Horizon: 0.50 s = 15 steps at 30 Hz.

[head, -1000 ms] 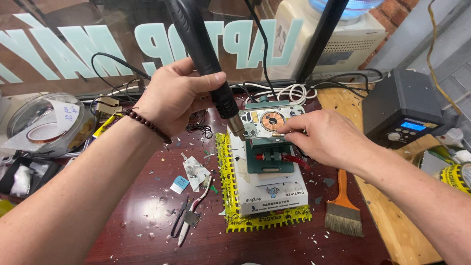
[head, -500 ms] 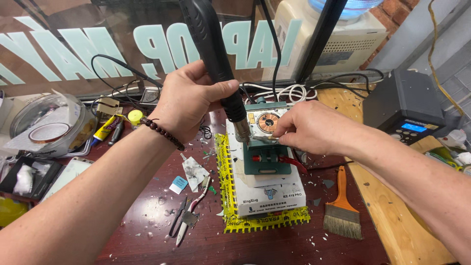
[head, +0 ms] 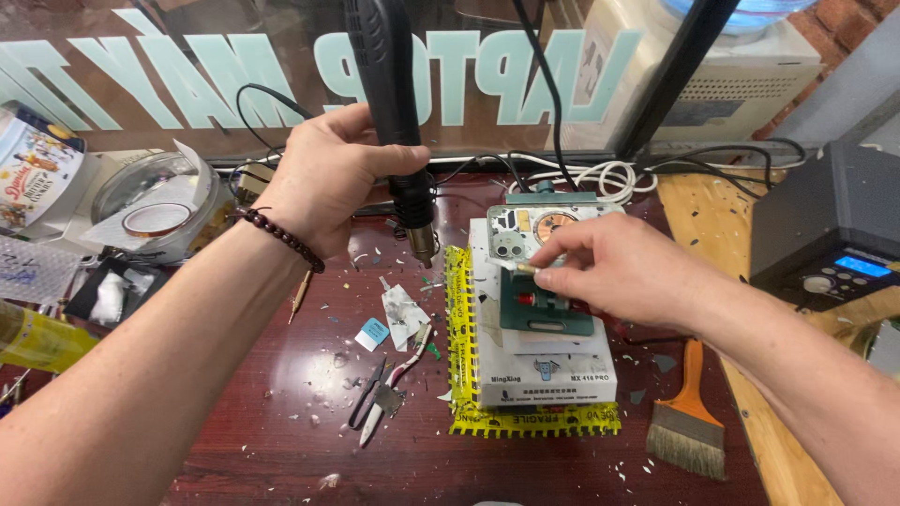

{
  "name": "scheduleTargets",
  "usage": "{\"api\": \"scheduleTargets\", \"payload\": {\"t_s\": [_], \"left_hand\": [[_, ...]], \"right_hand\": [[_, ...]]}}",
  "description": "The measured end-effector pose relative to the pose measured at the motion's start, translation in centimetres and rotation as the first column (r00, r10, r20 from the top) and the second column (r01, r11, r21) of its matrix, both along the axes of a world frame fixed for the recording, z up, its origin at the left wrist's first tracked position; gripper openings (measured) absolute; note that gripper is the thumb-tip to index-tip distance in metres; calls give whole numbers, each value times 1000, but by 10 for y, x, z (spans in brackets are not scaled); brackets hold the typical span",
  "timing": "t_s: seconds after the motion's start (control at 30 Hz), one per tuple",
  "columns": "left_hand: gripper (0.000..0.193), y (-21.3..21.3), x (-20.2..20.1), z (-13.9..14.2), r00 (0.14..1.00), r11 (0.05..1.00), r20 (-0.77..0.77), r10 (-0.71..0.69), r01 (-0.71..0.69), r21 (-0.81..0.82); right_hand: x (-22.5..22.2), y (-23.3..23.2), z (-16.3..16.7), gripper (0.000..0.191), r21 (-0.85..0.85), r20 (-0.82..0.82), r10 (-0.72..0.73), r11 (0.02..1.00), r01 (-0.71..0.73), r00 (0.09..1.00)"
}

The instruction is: The person uses a hot air gun and a metal tool to heat and scrape a circular copper coil on a small electronic device mounted on a green stand. The device is held in place while the person repeatedly applies heat and scrapes the surface.

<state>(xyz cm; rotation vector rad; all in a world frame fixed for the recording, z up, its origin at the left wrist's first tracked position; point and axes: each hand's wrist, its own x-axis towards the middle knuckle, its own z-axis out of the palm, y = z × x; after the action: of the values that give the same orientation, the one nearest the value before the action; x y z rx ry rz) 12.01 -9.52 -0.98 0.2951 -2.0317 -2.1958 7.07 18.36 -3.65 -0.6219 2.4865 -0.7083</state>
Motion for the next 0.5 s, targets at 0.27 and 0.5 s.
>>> {"api": "scheduleTargets", "payload": {"t_s": [0.27, 0.5], "left_hand": [[26, 4, -9, -5, 998, 997, 17, 54, -55, 48], [23, 9, -14, 0, 999, 997, 10, 34, -35, 67]], "right_hand": [[-45, 13, -4, 22, 79, -386, 162, 987, -142, 908], [-78, -2, -4, 23, 79, -444, 315, 946, -313, 839]]}}
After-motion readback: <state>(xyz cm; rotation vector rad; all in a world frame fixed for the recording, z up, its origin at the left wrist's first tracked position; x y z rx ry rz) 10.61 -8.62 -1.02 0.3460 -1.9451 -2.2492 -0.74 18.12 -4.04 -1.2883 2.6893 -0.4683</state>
